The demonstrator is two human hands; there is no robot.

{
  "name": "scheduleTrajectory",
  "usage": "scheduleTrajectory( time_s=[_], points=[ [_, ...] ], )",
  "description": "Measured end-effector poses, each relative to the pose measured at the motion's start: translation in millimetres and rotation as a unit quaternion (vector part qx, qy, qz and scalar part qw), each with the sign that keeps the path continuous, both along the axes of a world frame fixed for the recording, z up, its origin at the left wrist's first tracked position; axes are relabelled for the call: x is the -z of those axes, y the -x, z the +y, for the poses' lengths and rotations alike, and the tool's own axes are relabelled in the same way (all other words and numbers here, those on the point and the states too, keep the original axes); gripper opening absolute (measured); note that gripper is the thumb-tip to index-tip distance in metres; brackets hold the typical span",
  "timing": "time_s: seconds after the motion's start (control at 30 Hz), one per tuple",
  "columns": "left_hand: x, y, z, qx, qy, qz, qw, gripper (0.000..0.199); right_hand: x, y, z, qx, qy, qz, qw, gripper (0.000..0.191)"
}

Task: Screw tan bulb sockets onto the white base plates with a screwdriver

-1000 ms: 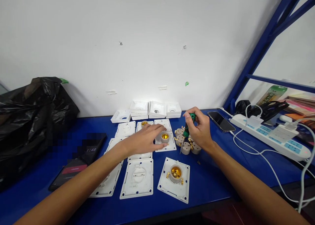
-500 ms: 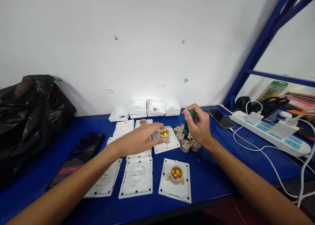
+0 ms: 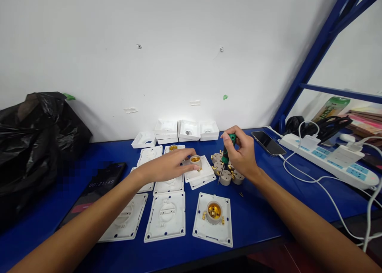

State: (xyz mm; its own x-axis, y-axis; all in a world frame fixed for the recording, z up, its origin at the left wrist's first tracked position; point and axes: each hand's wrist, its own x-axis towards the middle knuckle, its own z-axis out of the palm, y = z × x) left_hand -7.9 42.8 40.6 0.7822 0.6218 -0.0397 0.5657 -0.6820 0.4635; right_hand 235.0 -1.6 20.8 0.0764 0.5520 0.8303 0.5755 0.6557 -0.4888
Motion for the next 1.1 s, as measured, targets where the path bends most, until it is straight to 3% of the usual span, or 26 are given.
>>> scheduleTrajectory(
  time_s=[0.1, 0.23, 0.37, 0.5, 0.8, 1.1],
  points=[
    [0.0, -3.5, 4.8, -0.041, -0.027, -0.015, 0.999, 0.048, 0.3, -0.1, -0.1, -0.002, 0.002, 0.000, 1.000, 0.017],
    [15.2, -14.2, 12.3, -0.085, -0.155, 0.008, 0.984, 0.038, 1.3, -0.2, 0.1, -0.003, -0.001, -0.001, 1.000, 0.016],
    [29.9, -24.3, 18.9, -0.111, -0.188, 0.020, 0.976, 0.032, 1.7, -0.1, 0.1, -0.003, -0.002, -0.003, 1.000, 0.015],
    [33.2, -30.4, 17.6, -0.131, -0.217, 0.013, 0.967, 0.030, 1.8, 0.0, -0.3, -0.003, 0.000, -0.005, 1.000, 0.016],
    [46.0, -19.0, -22.9, -0.063, -0.251, 0.018, 0.966, 0.046, 1.1, 1.1, -1.2, -0.005, 0.004, -0.004, 1.000, 0.016],
    [52.2, -4.1, -8.9, -0.020, -0.173, 0.013, 0.985, 0.048, 2.3, 0.6, -0.7, 0.002, 0.005, -0.004, 1.000, 0.016]
  ],
)
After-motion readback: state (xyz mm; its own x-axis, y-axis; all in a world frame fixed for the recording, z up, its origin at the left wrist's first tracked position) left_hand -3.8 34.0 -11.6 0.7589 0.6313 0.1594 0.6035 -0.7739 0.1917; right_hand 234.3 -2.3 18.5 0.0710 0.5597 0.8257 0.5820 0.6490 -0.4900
